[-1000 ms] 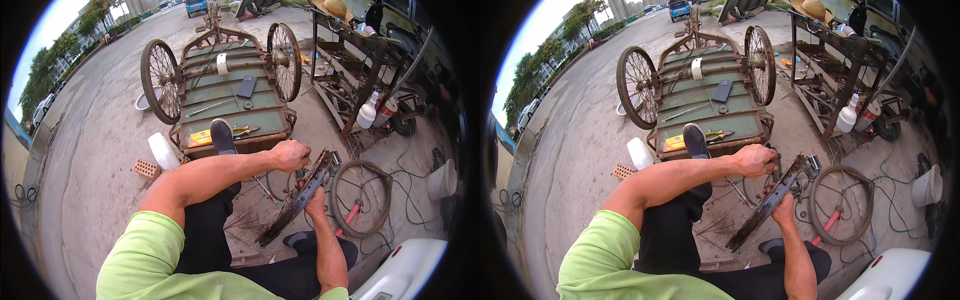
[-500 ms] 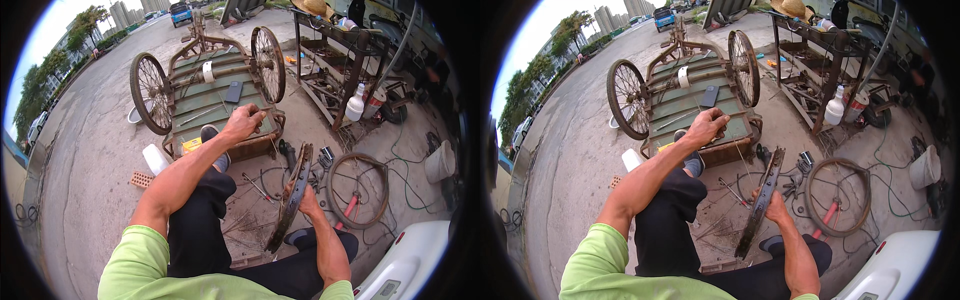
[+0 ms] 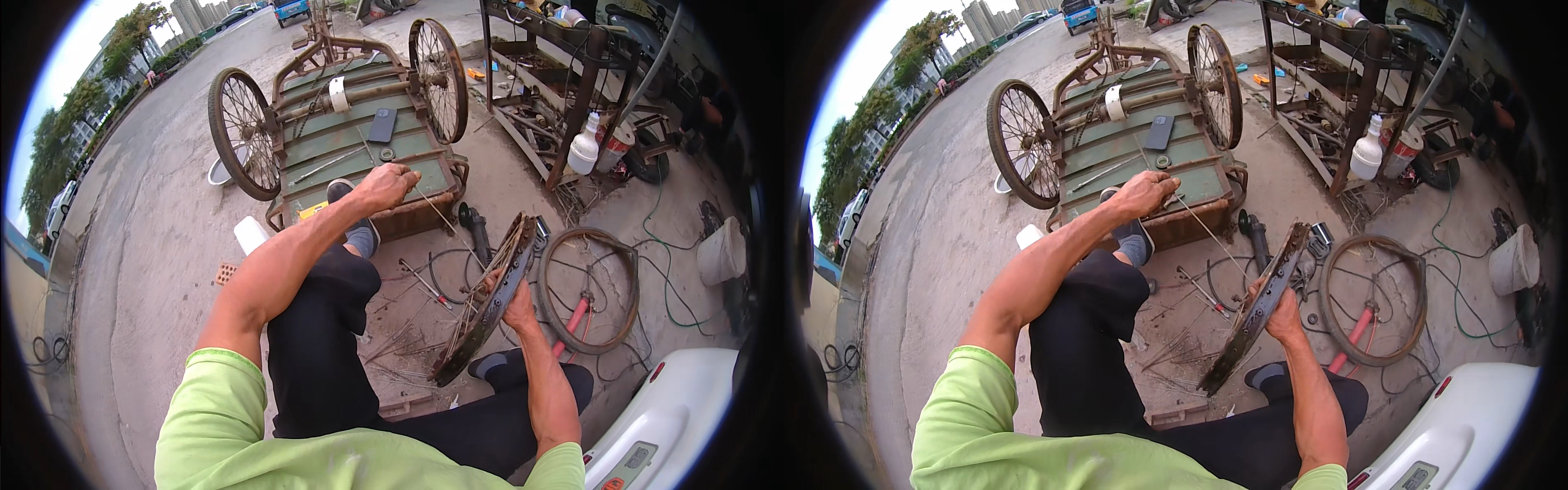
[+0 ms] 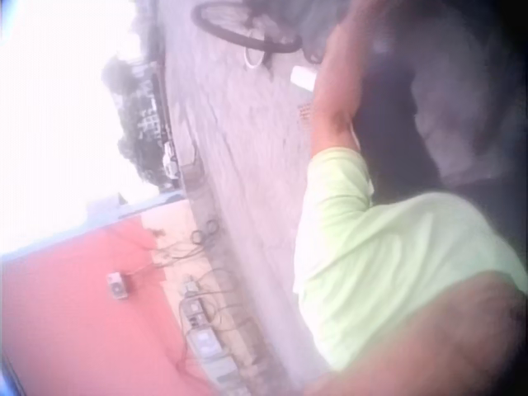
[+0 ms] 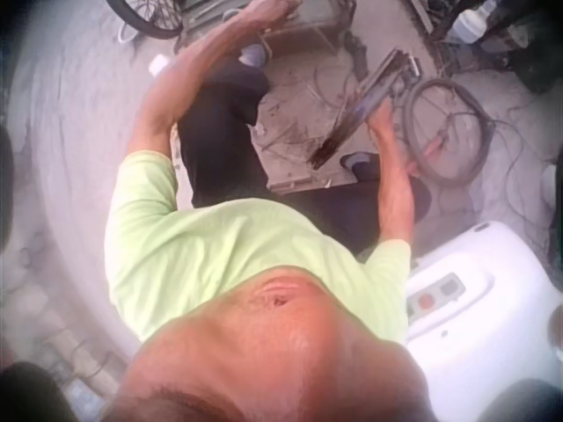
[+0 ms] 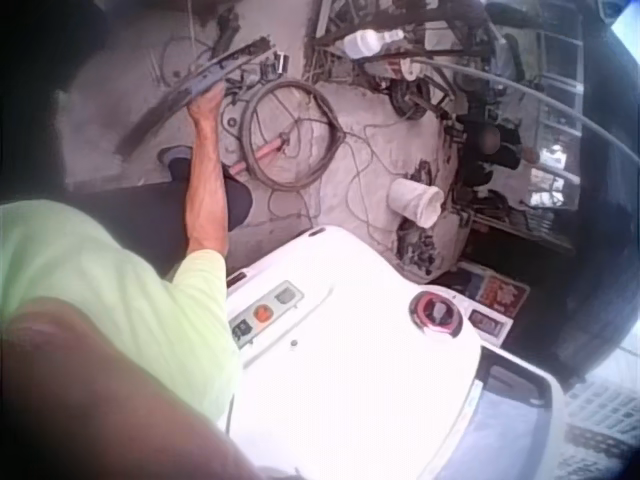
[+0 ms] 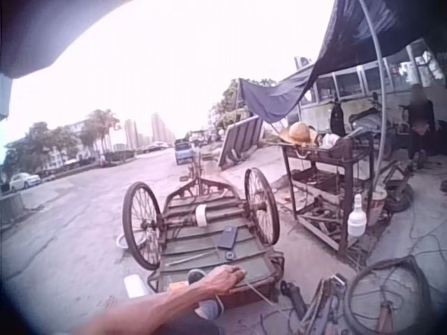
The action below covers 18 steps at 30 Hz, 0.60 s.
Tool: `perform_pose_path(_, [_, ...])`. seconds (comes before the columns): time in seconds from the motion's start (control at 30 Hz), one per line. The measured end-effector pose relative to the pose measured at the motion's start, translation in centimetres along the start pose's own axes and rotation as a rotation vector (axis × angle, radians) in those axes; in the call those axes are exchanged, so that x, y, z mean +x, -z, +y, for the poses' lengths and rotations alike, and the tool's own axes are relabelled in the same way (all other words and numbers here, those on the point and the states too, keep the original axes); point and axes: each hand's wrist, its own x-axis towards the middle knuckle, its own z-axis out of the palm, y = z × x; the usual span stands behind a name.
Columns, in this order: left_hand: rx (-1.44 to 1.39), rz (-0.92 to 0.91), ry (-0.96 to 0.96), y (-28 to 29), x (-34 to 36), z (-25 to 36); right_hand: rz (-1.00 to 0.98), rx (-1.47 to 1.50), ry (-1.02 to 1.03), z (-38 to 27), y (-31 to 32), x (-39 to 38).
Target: The person removes a tire from a bicycle wheel rim, then installs a metal brake shoe onto the rim and secures it with screws. The person repeats this process for a second brake shoe on the same wheel.
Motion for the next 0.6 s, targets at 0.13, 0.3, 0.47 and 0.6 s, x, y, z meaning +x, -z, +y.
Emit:
perform_pose_path(0.13, [-0.016,0.026,0.023,0.1,-0.4,0.7,0.015,0.032,0.019,0.1,0.3,-0.1])
perform_pose_path(0.3, [-0.176,-0.076,0.209,0.7,-0.5,0.4,-0.024,0.005,-0.006,-0.8,0.1,-0.3])
perform_pose_path(0.47, [-0.319,-0.115,0.082,0.4,-1.6,1.1,-0.087,0.075,-0.054,-0.7,0.5,-0.2])
perform_pose_path(0.6, [-0.299,-0.106,0.057,0.3,-1.3,0.5,-0.101,0.116,-0.047,-0.2,0.4,-0.1])
